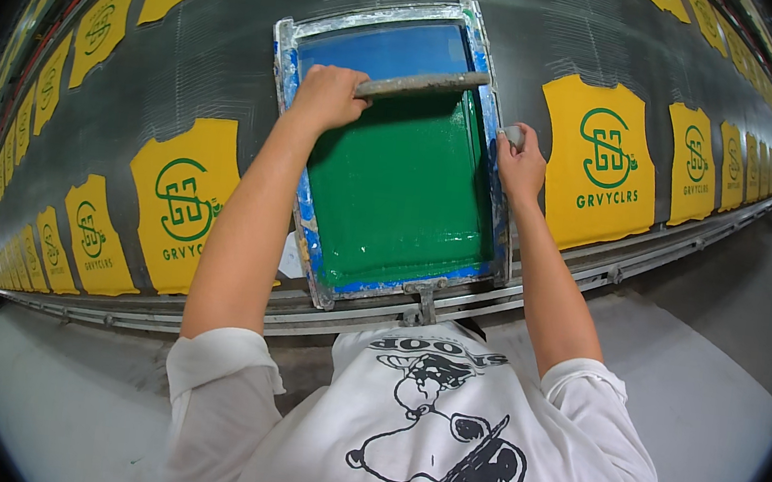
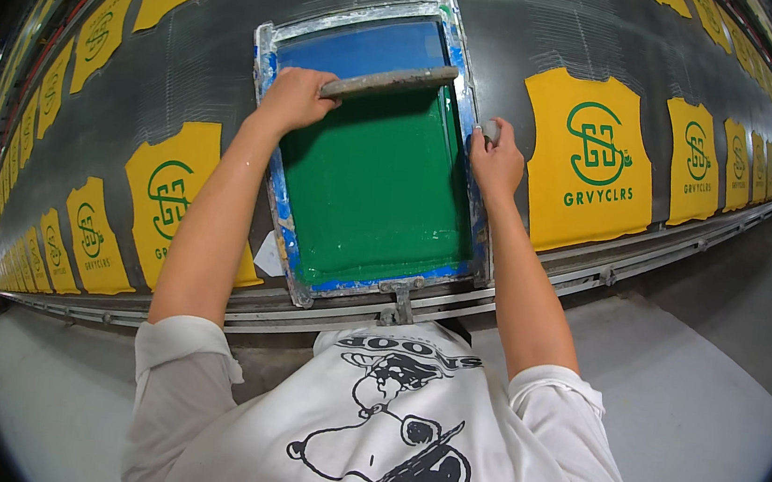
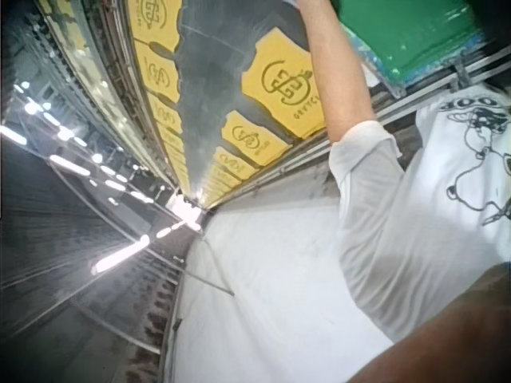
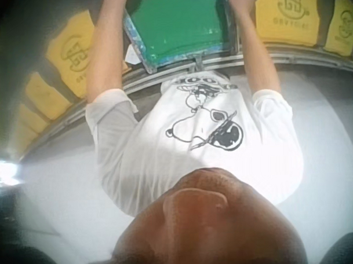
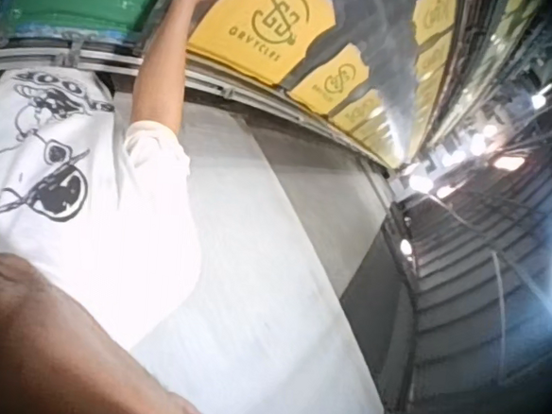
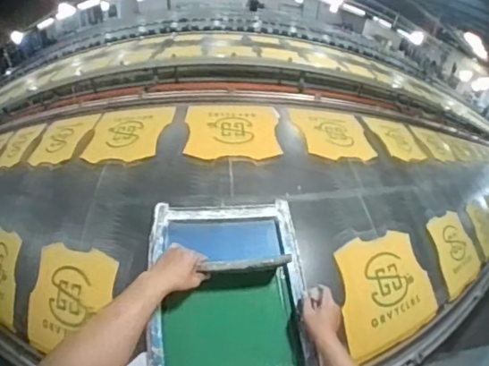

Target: The person performs screen printing on a series of yellow t-shirts laid out on a flatbed. Using a squeegee, they pull green ink across a screen to imprint a logo onto each shirt. The person repeatedly lifts the screen, moves to the next shirt, and repeats the printing process.

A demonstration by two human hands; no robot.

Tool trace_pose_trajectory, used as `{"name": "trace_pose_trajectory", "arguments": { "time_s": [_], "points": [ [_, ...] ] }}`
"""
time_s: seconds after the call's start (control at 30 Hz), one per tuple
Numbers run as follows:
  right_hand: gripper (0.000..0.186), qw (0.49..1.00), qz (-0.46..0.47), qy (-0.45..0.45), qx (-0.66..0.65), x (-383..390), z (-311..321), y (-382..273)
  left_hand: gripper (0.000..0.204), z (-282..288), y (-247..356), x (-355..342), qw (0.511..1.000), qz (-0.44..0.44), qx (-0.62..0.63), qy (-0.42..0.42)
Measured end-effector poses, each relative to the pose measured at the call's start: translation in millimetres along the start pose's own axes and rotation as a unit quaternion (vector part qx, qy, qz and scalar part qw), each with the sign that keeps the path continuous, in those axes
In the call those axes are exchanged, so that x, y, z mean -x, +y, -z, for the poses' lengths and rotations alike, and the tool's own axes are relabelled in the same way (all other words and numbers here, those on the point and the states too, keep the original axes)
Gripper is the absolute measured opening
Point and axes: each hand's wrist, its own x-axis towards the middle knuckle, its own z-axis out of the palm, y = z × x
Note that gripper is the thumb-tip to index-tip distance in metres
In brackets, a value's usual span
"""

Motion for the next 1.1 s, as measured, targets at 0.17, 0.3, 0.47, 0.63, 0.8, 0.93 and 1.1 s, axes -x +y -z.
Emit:
{"name": "trace_pose_trajectory", "arguments": {
  "time_s": [0.17, 0.3, 0.47, 0.63, 0.8, 0.93, 1.1],
  "points": [
    [0.050, 0.993, -0.024, -0.047, -0.101, 0.2, 6.0, 6.8, 0.043, 18.3, -8.6, -20.0, 0.994, 0.047, -0.023, -0.095],
    [0.062, 0.976, 0.205, 0.062, 0.043, -31.1, 16.3, -21.4, 0.046, 20.7, -22.2, -13.2, 0.985, 0.101, -0.054, -0.128],
    [0.059, 0.868, 0.468, -0.077, 0.148, -98.9, 9.5, -108.1, 0.045, 15.9, -23.9, -14.9, 0.987, 0.109, -0.067, -0.100],
    [0.048, 0.830, 0.435, -0.225, 0.266, -119.7, -29.9, -122.6, 0.043, 5.9, -30.5, -17.6, 0.988, 0.102, -0.092, -0.077],
    [0.044, 0.841, 0.453, -0.202, 0.215, -119.7, -39.9, -116.4, 0.049, 7.3, -26.0, -18.5, 0.979, 0.134, -0.127, -0.083],
    [0.043, 0.847, 0.442, -0.206, 0.210, -115.8, -39.5, -116.8, 0.054, 9.4, -20.7, -19.1, 0.975, 0.142, -0.148, -0.091],
    [0.034, 0.853, 0.423, -0.226, 0.207, -112.6, -37.9, -119.5, 0.052, 11.1, -19.4, -16.5, 0.974, 0.157, -0.141, -0.084]
  ]
}}
